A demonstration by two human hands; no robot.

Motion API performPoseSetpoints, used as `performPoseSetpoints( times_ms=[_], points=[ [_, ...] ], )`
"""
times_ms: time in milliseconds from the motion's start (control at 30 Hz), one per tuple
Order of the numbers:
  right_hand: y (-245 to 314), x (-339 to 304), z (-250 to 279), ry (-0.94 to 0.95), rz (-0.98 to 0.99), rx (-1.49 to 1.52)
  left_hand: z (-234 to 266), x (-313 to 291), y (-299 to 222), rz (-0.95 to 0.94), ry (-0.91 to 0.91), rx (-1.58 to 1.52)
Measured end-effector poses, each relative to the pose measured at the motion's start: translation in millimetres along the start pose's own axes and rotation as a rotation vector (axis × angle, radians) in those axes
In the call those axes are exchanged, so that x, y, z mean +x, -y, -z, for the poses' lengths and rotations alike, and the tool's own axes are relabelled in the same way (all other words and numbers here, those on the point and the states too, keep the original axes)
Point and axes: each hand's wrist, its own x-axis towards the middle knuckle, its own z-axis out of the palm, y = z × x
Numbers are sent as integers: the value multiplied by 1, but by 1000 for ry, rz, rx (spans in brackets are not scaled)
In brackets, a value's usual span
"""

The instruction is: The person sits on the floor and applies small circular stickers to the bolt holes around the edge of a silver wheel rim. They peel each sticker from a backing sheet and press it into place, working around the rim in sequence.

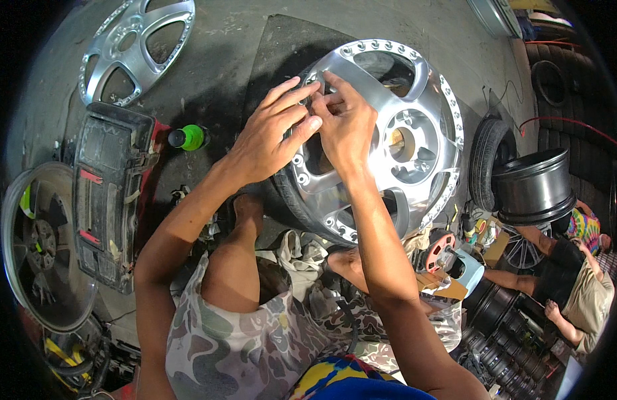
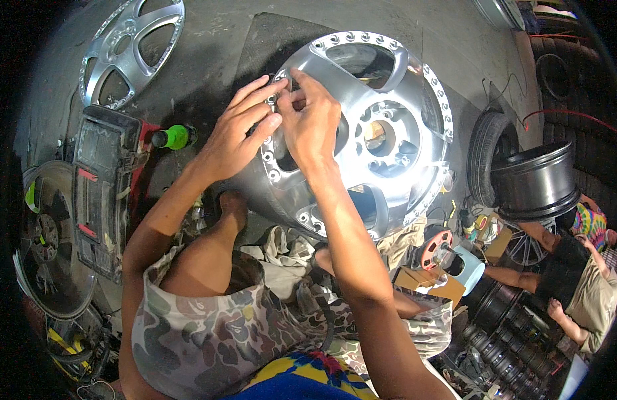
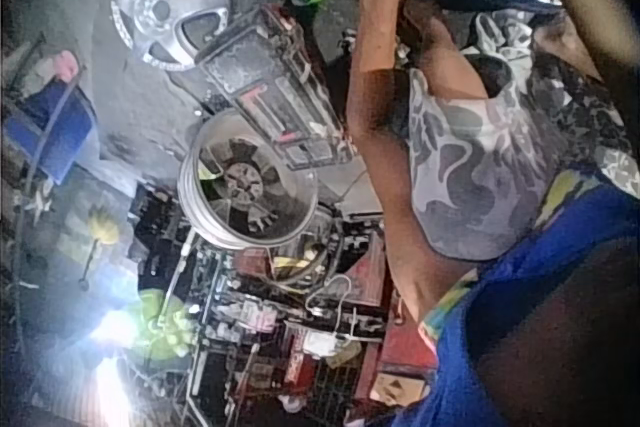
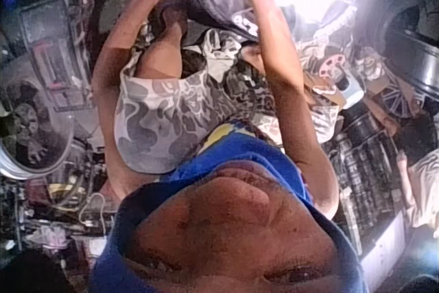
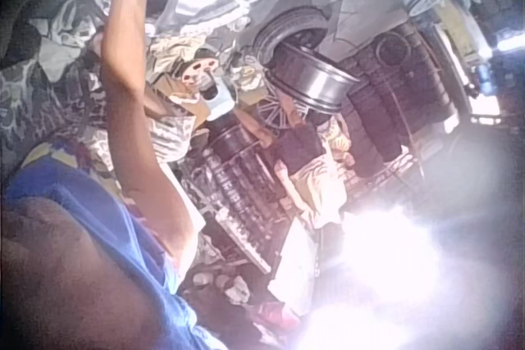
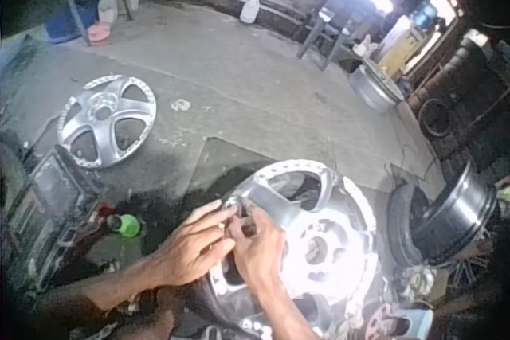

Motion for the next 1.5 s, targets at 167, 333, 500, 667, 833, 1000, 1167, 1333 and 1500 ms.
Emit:
performPoseSetpoints(
  times_ms=[167,333,500,667,833,1000,1167,1333,1500],
  points=[
    [4,1,3,61,-29,32,5,-5,0,23,33,31],
    [-2,0,4,-9,-22,27,2,-3,-2,4,24,-15],
    [0,2,6,43,50,-49,0,-5,0,17,19,4],
    [0,5,9,95,96,-104,3,-10,-5,24,41,25],
    [-5,7,13,111,94,-56,3,-12,-11,14,43,40],
    [-3,7,14,89,102,-93,1,-12,-12,26,40,28],
    [-4,7,16,153,109,-107,2,-14,-13,28,59,48],
    [-4,8,20,207,123,-92,2,-16,-16,25,61,45],
    [2,6,30,297,40,-15,5,-19,-20,22,37,47]
  ],
)
